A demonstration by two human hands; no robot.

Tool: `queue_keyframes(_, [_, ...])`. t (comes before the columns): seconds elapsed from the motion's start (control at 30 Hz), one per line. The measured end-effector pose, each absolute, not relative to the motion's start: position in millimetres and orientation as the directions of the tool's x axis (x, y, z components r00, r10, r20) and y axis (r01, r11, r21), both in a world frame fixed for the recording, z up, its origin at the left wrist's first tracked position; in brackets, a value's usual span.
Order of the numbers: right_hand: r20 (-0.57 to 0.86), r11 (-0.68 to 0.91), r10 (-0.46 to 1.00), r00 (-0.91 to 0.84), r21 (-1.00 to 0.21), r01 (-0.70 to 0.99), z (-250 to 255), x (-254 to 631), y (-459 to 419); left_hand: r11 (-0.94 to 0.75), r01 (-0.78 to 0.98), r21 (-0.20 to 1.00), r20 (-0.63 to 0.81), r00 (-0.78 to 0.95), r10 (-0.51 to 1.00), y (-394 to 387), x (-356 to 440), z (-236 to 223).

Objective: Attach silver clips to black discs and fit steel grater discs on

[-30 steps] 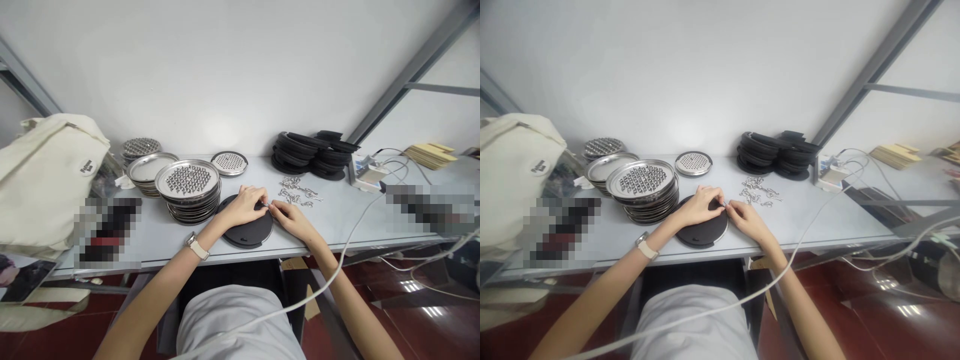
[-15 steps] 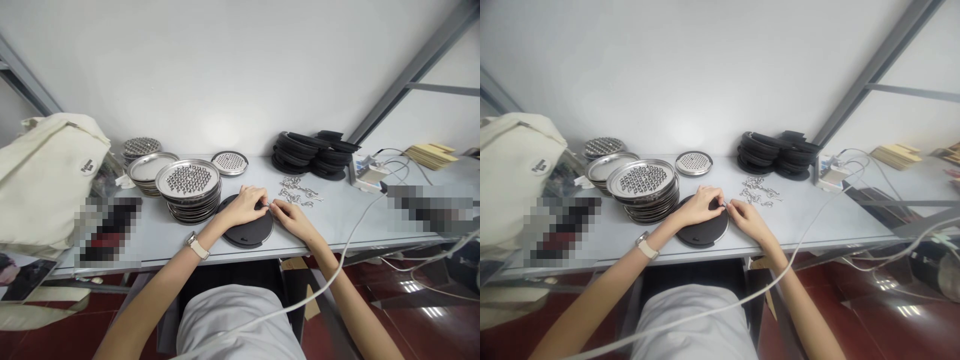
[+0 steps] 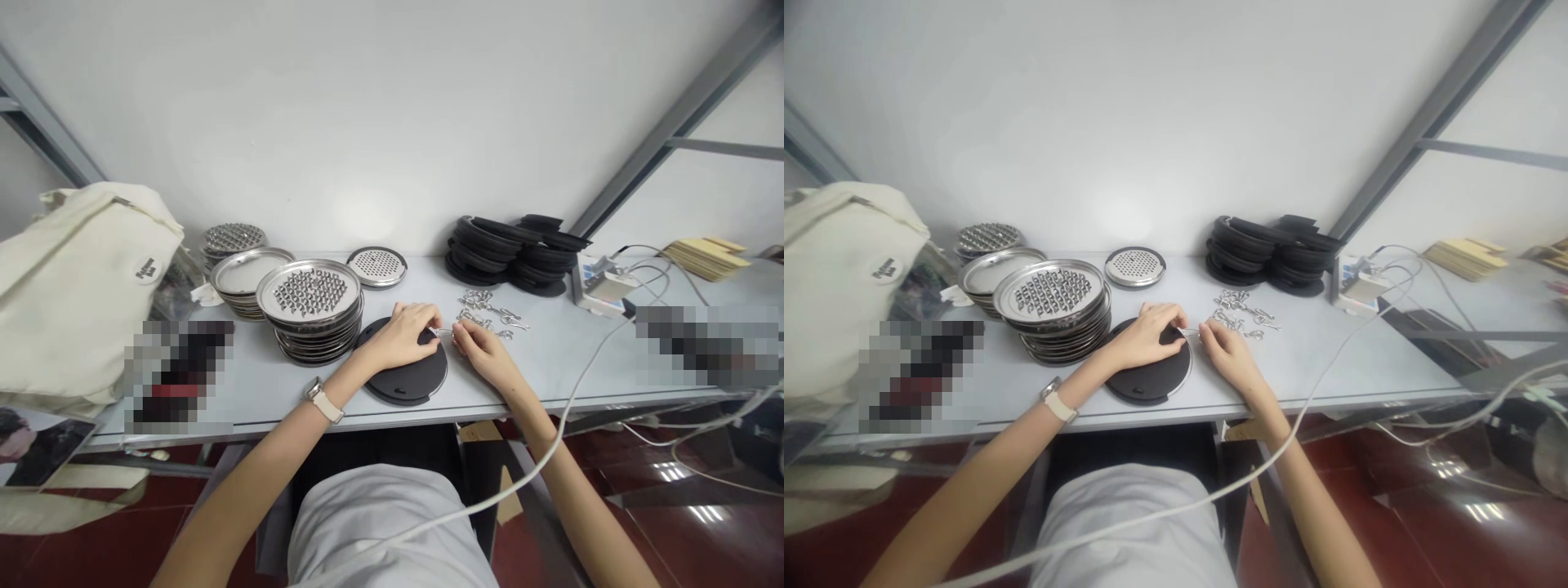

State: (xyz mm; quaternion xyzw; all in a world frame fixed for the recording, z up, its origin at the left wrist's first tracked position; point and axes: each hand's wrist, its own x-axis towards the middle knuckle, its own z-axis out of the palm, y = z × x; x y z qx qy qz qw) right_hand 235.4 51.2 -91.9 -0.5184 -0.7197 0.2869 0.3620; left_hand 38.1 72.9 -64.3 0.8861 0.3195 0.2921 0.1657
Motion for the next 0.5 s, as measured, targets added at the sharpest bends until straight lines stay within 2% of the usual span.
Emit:
queue_keyframes(0.23, [0.206,0.393,0.909,-0.363,-0.712,0.581,-88.6,231.0,50.1,-0.729,0.5,0.468,0.407,0.611,0.679,73.5,38.2,-66.0])
queue_keyframes(0.5, [0.162,0.396,0.902,-0.4,-0.681,0.617,-84.4,229.1,51.4,-0.726,0.504,0.469,0.392,0.617,0.682,73.5,37.9,-65.3])
